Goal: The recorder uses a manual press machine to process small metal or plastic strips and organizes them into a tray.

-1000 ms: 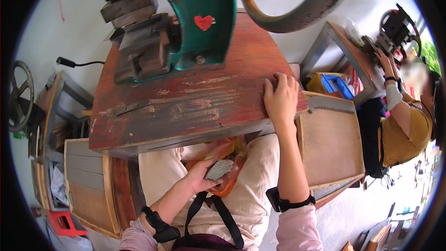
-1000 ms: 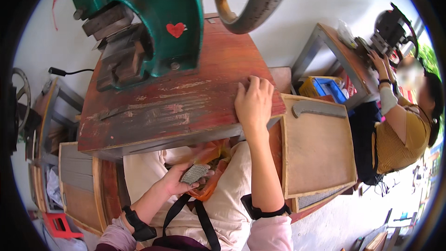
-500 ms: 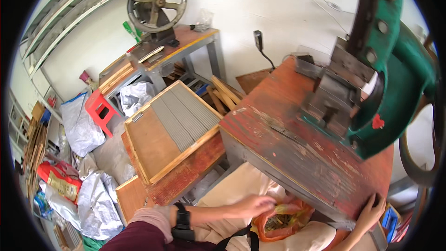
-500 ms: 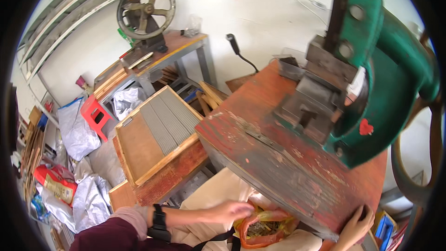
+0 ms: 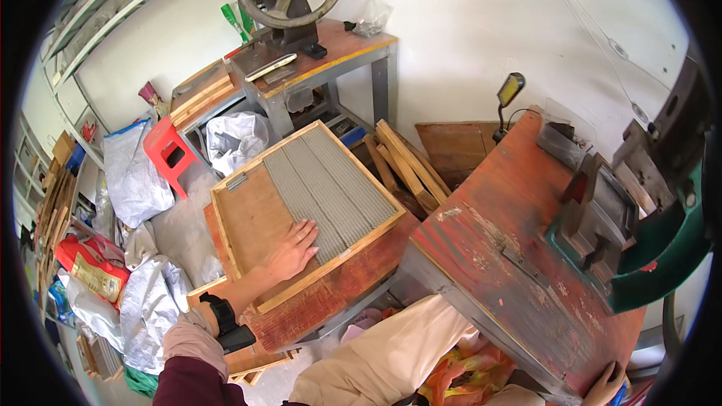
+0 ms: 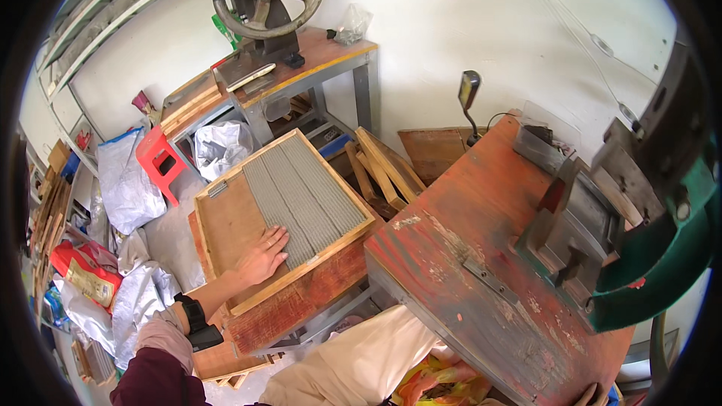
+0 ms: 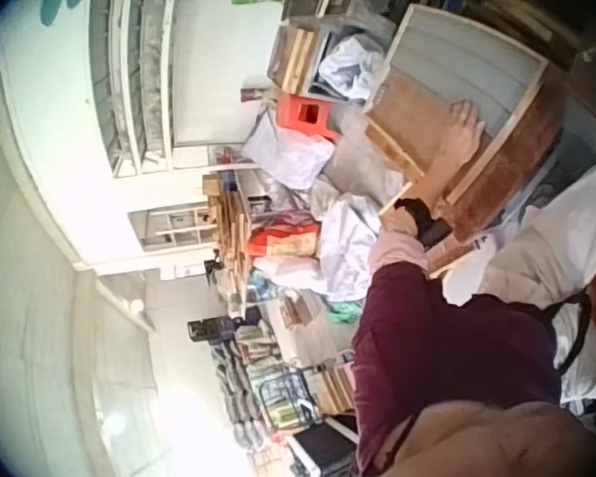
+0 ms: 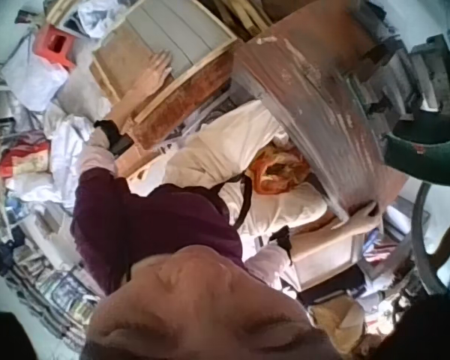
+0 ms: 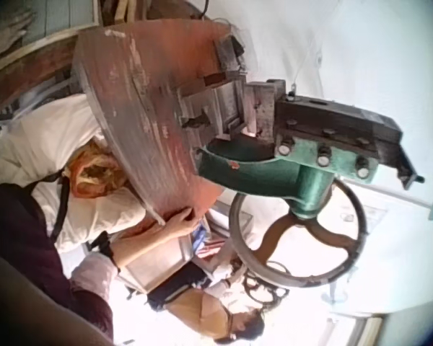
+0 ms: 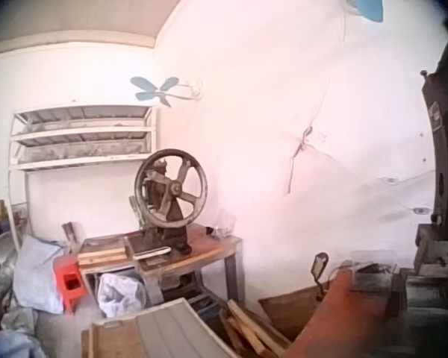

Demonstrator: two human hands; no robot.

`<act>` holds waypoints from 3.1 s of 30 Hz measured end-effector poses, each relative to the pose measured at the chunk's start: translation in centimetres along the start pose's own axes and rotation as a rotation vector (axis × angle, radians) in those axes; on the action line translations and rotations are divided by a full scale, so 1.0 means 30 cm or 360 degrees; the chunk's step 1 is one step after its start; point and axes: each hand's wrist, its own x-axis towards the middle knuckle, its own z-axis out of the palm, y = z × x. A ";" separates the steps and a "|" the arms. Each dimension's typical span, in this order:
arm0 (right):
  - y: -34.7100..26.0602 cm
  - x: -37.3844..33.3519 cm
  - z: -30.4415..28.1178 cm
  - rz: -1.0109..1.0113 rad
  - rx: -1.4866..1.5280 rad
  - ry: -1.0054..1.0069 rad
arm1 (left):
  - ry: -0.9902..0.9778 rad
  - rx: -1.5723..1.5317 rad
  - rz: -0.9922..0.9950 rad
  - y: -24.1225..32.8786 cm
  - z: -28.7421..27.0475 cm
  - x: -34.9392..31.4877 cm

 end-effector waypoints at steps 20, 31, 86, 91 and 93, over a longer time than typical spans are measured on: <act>-0.005 0.004 0.005 -0.0043 -0.0205 -0.0033 | 0.0208 -0.0400 -0.0373 -0.041 -0.050 -0.072; -0.031 -0.002 0.000 0.0047 -0.0125 -0.0079 | -0.0188 -0.0440 -0.0743 -0.073 -0.055 -0.014; -0.026 0.002 -0.067 -0.0344 0.1024 -0.0769 | -0.0558 -0.1048 0.1683 1.630 -0.254 0.482; -0.100 -0.012 -0.083 -0.0335 0.1062 -0.0792 | -0.0539 -0.1236 0.1648 1.550 -0.262 0.482; -0.157 -0.003 -0.108 -0.0270 0.1139 -0.0803 | -0.0503 -0.1321 0.1675 1.499 -0.293 0.487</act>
